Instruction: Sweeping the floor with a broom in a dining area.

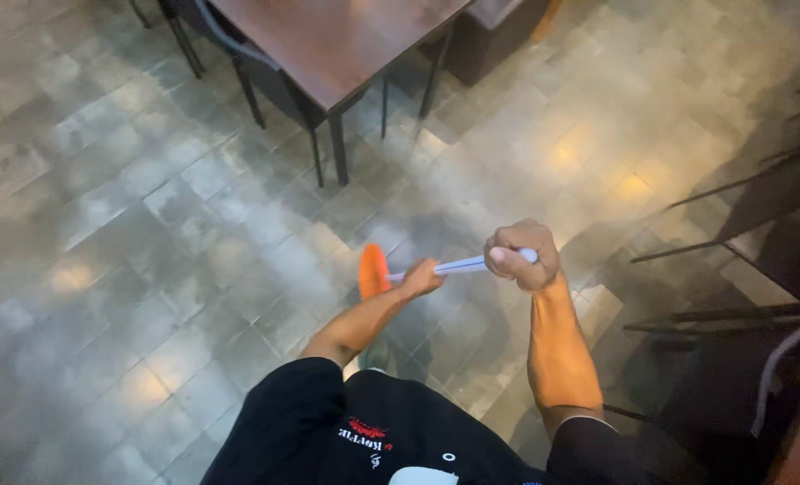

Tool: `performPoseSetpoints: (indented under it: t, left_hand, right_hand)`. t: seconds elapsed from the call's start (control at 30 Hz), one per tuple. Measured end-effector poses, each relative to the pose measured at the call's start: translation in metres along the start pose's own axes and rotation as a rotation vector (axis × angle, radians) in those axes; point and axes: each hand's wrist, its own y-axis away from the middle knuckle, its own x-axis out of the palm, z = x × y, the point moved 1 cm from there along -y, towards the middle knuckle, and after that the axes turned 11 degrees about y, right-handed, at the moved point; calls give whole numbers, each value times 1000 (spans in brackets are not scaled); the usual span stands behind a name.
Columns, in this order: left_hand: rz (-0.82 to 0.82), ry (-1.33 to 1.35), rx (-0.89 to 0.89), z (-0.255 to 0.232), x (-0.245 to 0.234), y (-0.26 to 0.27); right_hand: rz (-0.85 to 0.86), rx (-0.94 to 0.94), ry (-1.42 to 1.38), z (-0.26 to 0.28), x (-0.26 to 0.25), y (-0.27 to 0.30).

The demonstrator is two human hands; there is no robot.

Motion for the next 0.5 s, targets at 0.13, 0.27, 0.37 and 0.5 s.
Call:
performPoseSetpoints:
  t: [0.13,0.27,0.37,0.5]
  left_hand:
    - [-48,-36,77,14,44,-72]
    - [79,-19,1,-28,45,-90]
    - [76,17,49,-80,13,-75]
    - [35,80,135,-112,-34,-35]
  right_hand:
    - [-4,8,337,-4,-9,-3]
    - [-106,-159,496,14,-4,-2]
    - [-273,-327,258,39,-16,-10]
    - [-119,-413,-67,49,-57,-24]
